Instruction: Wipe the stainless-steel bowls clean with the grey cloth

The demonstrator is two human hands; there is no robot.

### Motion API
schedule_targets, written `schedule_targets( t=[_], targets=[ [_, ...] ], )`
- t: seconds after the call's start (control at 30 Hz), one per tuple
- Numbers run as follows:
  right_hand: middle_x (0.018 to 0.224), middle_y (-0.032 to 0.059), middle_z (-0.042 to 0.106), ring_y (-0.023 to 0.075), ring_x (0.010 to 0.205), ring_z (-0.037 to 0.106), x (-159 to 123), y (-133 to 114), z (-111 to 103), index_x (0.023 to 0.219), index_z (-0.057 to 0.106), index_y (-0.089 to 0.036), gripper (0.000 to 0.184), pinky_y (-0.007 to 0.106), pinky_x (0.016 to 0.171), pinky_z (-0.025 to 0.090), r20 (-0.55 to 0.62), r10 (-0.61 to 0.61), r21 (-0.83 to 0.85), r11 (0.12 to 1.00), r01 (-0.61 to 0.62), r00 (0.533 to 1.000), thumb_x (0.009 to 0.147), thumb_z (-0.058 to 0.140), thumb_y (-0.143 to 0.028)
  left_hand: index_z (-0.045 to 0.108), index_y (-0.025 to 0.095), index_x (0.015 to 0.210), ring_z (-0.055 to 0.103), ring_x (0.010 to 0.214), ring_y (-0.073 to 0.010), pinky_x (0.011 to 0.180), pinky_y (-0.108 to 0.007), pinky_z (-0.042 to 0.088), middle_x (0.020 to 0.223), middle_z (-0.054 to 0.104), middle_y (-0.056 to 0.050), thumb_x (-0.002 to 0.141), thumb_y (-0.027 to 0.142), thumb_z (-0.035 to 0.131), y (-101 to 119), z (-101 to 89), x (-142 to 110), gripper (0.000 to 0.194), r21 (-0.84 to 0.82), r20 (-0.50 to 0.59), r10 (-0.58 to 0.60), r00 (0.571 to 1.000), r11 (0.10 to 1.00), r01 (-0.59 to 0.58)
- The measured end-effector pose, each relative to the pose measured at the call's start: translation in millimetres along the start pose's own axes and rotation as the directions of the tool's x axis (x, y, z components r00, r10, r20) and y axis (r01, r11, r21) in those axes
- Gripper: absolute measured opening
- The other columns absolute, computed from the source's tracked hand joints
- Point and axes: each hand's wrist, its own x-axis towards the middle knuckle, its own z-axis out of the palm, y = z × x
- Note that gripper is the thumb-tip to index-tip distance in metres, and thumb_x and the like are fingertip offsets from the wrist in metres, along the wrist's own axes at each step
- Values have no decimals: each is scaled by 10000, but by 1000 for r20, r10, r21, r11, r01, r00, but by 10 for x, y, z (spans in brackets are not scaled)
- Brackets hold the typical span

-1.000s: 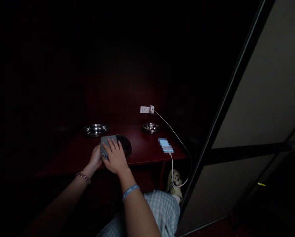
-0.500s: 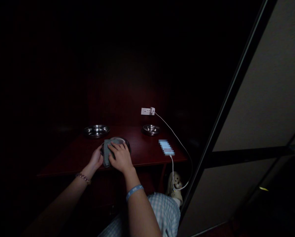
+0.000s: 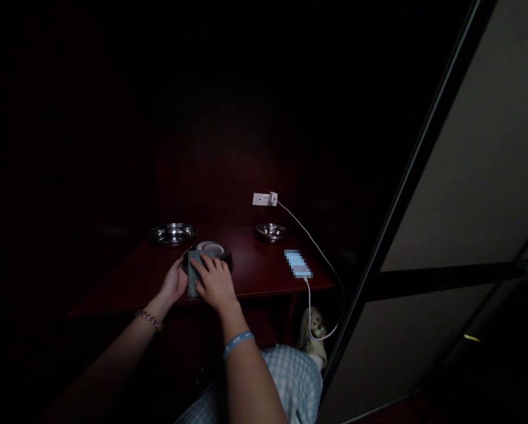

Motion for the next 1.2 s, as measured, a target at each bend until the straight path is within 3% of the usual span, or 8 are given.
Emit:
schedule_targets(
  t=[0.17, 0.3, 0.57, 0.8, 0.97, 1.07, 1.2],
  targets=[
    [1685, 122, 389, 317, 1357, 497, -7, -31, -7, 1602, 442, -255, 738, 462, 1097, 466, -1, 65, 2, 998, -65, 998, 926, 728, -332, 728, 169, 928, 732, 857, -152, 968, -271, 550, 879, 776, -48, 1017, 181, 441, -7, 20, -34, 301, 45, 30, 2, 1000, 999, -3],
    [1693, 143, 366, 323, 1364, 491, -13, -28, 8, 1616, 422, -251, 798, 462, 1094, 468, -31, 95, 1, 995, -95, 995, 902, 763, -359, 728, 169, 942, 748, 931, -172, 984, -287, 554, 931, 785, -68, 1020, 210, 436, -8, 24, -46, 305, 76, 61, 10, 998, 997, -14],
    [1649, 150, 454, 336, 1408, 485, -3, -27, 32, 1628, 402, -254, 789, 490, 1146, 428, -77, 168, -53, 984, -173, 983, 932, 747, -391, 743, 196, 1045, 745, 1109, -294, 955, -404, 598, 1039, 803, -133, 976, 320, 546, -3, 34, -77, 243, 196, 143, -41, 989, 981, 12],
    [1678, 180, 406, 352, 1502, 416, 4, -41, 140, 1623, 411, -205, 761, 517, 1202, 382, -107, 138, -83, 986, -147, 985, 934, 724, -281, 762, 218, 1060, 715, 1201, -275, 1011, -364, 566, 1057, 810, -117, 1000, 307, 524, -20, 29, -65, 261, 201, 189, -65, 980, 979, 27],
    [1667, 188, 415, 366, 1496, 428, 18, -62, 190, 1612, 434, -222, 748, 538, 1200, 399, -151, 133, -104, 983, -150, 979, 920, 716, -197, 772, 172, 984, 745, 1072, -225, 961, -298, 552, 1010, 812, -124, 1011, 203, 486, -53, 33, -25, 289, 201, 174, -79, 982, 979, 43],
    [1630, 181, 462, 362, 1507, 416, 21, -39, 243, 1602, 451, -255, 769, 550, 1201, 408, -169, 132, -112, 982, -152, 977, 893, 732, -157, 768, 136, 921, 739, 870, -192, 861, -273, 545, 881, 796, -104, 959, 162, 569, -75, -5, 10, 205, 243, 149, -73, 986, 969, 35],
    [1615, 167, 481, 339, 1497, 435, 33, 29, 322, 1580, 486, -298, 663, 559, 1179, 440, -184, 149, -117, 978, -172, 971, 957, 624, -121, 749, 129, 802, 641, 625, -151, 687, -253, 495, 670, 724, -48, 908, 210, 675, -90, -77, 46, 153, 297, 185, -86, 979, 955, 28]
  ],
)
